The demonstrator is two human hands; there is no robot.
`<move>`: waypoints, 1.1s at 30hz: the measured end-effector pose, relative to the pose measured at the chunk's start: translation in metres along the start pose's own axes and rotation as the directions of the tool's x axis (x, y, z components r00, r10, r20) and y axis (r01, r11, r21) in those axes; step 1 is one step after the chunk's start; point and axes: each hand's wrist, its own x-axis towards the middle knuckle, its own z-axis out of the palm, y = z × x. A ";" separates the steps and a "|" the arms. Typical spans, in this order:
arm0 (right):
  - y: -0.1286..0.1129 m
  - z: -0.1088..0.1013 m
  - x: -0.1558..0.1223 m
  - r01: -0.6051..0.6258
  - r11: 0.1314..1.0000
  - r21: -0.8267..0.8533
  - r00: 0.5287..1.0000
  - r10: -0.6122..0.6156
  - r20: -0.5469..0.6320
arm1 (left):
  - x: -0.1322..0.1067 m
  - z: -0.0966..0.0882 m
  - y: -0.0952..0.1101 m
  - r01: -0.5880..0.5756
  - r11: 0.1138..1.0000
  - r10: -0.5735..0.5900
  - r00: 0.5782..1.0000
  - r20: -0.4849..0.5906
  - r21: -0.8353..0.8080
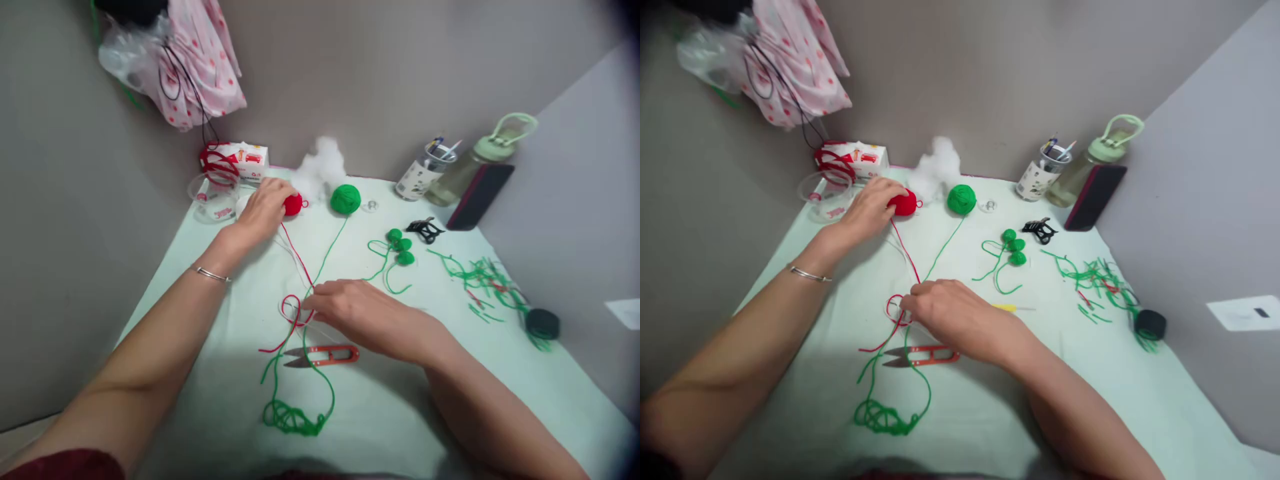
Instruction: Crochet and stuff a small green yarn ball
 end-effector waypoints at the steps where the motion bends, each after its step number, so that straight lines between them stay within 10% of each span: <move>1: 0.004 0.002 0.003 -0.012 1.000 -0.016 1.000 0.012 -0.009 | 0.000 -0.005 0.001 0.008 1.000 -0.008 0.999 -0.038 0.014; 4: 0.027 0.014 0.018 -0.209 0.960 -0.185 0.972 0.182 -0.151 | -0.003 -0.022 0.018 -0.005 1.000 0.004 0.997 -0.075 -0.017; 8: 0.058 0.030 0.039 -0.226 0.945 -0.239 0.962 0.178 -0.205 | -0.012 -0.029 0.054 0.024 0.884 0.037 0.992 0.121 -0.466; 13: 0.067 0.021 0.029 -0.192 0.965 0.179 0.899 0.246 -0.362 | -0.017 -0.015 0.070 0.104 0.835 0.067 0.956 0.287 -0.541; 16: 0.076 0.006 0.019 0.002 0.852 0.523 0.738 0.353 -0.576 | -0.018 -0.013 0.070 0.248 0.698 0.125 0.882 0.455 -0.672; 21: 0.126 -0.004 0.006 -0.107 0.797 0.595 0.311 0.595 -0.741 | -0.025 -0.039 0.079 0.451 0.454 0.564 0.521 0.640 -0.768; 23: 0.141 -0.006 -0.002 -0.397 0.768 0.502 0.241 0.615 -0.750 | -0.029 -0.047 0.086 0.435 0.332 0.577 0.608 0.546 -0.837; 25: 0.138 -0.012 -0.009 -0.538 0.738 0.407 0.187 0.575 -0.797 | -0.031 -0.050 0.095 0.341 0.155 0.429 0.822 0.374 -0.927; 27: 0.118 -0.021 -0.015 -0.442 0.791 0.422 0.221 0.553 -0.804 | -0.030 -0.047 0.102 0.234 -0.024 0.199 0.954 0.224 -0.972; 28: 0.104 -0.026 -0.016 -0.308 0.820 0.483 0.319 0.567 -0.760 | -0.029 -0.044 0.104 0.197 -0.100 0.090 0.978 0.189 -0.975; 30: 0.073 -0.032 -0.015 -0.064 0.765 0.641 0.576 0.553 -0.602 | -0.025 -0.037 0.108 0.147 -0.222 -0.093 0.981 0.171 -0.964; 33: 0.039 -0.030 -0.007 0.083 0.691 0.718 0.653 0.506 -0.563 | -0.023 -0.025 0.114 0.086 -0.282 -0.278 0.946 0.167 -0.956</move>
